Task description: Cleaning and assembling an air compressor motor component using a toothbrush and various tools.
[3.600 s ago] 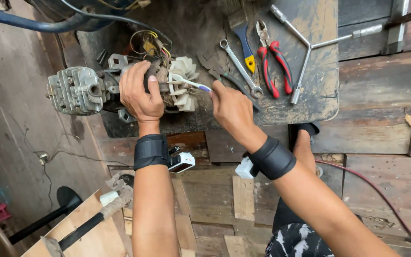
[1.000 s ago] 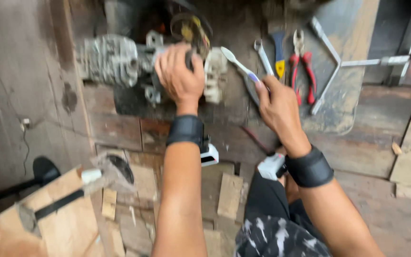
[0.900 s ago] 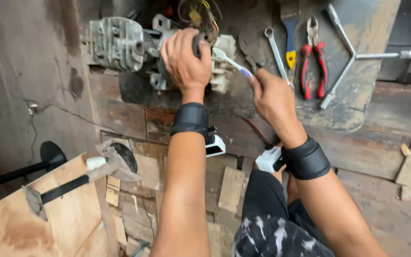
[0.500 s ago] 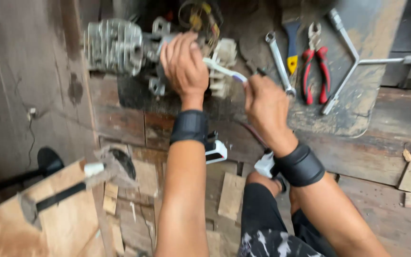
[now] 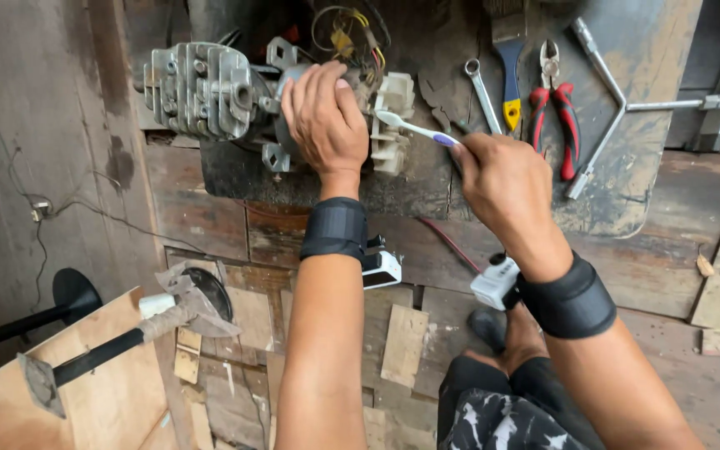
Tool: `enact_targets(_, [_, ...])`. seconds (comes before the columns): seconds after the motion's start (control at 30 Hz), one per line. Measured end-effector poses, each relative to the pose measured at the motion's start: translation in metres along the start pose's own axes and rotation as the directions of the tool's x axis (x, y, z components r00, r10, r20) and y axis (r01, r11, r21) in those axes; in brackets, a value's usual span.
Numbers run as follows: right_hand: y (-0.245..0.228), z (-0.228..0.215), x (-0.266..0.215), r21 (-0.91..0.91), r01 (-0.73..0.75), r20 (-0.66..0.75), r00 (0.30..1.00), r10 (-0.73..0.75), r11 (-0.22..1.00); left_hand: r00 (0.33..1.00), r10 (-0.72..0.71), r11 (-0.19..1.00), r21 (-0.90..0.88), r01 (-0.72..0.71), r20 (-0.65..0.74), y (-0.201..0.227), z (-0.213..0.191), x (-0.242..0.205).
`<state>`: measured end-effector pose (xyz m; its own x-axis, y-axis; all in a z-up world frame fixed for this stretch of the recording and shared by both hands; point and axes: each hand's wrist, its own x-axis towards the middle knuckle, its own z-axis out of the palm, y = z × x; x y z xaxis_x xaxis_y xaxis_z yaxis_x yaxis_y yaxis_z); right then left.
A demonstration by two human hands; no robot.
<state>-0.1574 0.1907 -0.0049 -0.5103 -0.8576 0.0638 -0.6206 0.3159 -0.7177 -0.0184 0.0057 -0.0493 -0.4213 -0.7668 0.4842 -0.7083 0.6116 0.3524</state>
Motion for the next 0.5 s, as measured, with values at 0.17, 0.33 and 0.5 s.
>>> enact_targets(0.17, [0.000,0.026,0.004,0.031,0.103,-0.025,0.994,-0.102,0.994,1.000,0.004,1.000,-0.002,-0.004,-0.016,-0.008,0.003,-0.005])
enact_targets(0.33, [0.012,0.012,-0.018,-0.017,0.005,0.007,1.000,-0.005,1.000,0.999,0.038,0.999,-0.010,-0.038,-0.029,-0.002,0.002,-0.004])
enact_targets(0.5, [0.022,-0.002,-0.031,-0.056,0.058,-0.050,0.997,-0.061,0.997,0.999,0.032,0.999,-0.002,-0.032,-0.029,-0.006,-0.002,-0.008])
